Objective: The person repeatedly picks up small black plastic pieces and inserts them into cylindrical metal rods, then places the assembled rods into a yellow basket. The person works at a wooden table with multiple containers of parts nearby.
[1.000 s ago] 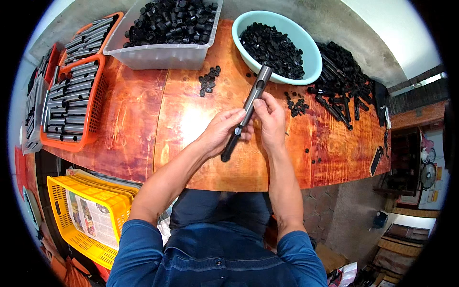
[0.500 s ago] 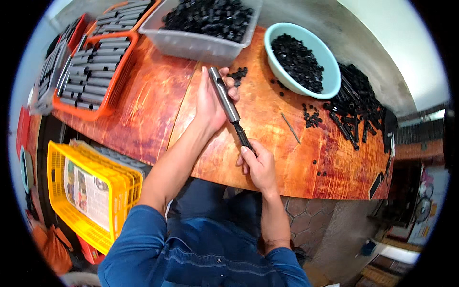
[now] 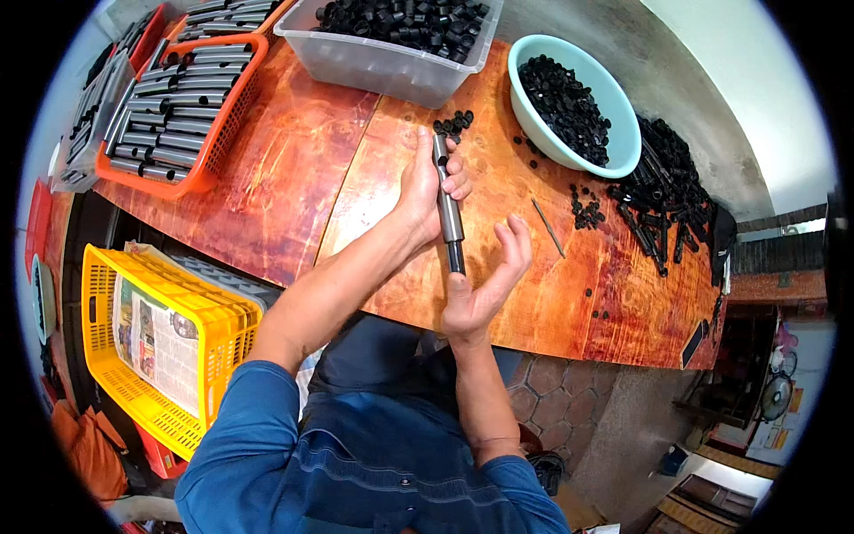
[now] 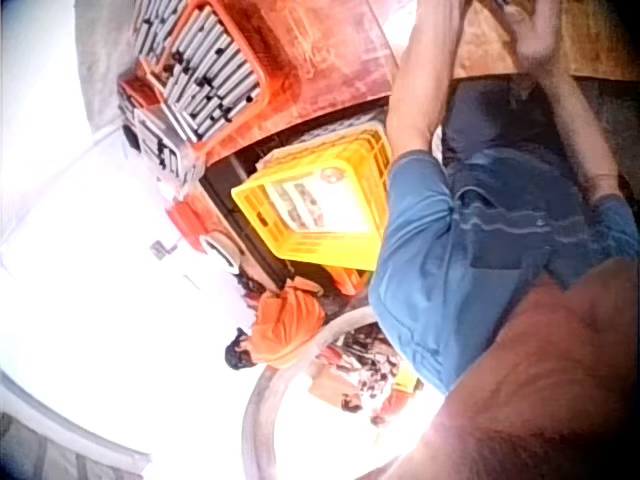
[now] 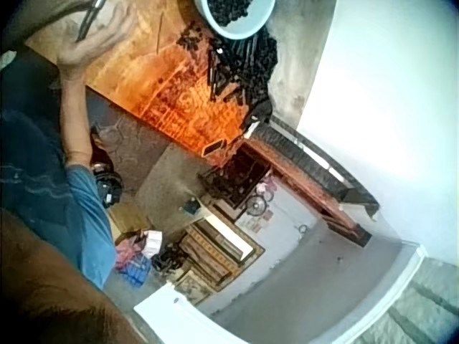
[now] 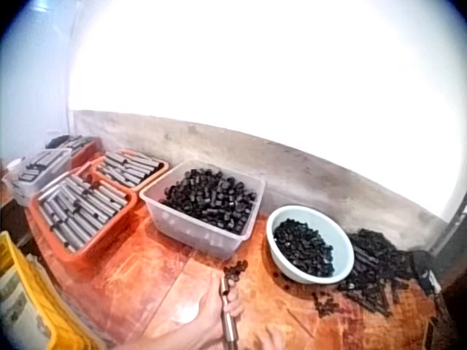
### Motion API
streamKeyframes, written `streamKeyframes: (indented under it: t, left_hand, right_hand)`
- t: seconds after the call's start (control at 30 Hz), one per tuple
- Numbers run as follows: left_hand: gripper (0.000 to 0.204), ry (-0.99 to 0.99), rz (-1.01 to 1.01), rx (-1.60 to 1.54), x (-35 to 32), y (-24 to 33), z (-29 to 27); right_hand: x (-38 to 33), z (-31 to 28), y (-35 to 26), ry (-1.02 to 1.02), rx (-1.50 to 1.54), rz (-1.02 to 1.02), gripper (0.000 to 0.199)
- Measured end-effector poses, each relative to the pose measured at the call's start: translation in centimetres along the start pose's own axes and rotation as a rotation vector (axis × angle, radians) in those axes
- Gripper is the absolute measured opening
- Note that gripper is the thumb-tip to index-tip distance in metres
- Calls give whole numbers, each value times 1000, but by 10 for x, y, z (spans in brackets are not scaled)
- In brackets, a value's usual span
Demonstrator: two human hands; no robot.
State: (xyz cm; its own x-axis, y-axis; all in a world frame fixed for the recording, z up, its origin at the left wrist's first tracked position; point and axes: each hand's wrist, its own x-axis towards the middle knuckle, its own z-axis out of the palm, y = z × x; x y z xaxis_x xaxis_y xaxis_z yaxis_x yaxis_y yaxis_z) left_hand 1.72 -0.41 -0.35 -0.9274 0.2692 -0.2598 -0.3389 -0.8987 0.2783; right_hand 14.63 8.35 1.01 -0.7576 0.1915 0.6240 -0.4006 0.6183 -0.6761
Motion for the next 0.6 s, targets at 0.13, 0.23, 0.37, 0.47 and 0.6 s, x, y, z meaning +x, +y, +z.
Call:
streamKeyframes:
  t: [0.13,0.23,0.37,0.47,0.6]
  left_hand:
    - [48,7,12,-16,1,3,-4]
    - [48,28,-22,6,-7,-11,6]
    - [47,-18,-126,101,-23,-24,12]
    - [46,32,-95,54,-12,-16,2]
    - [39,53,-62,55,-4,-10,3]
  right_hand:
    - [-17,-10,-3,112,104,29,88]
    - [-11,1,-3,114,52,53,83]
    - [5,22,2,109,241,227,68]
    - [-7,5,13,29,370,376,53]
    - [-25,-20,25,-119,443,554,43]
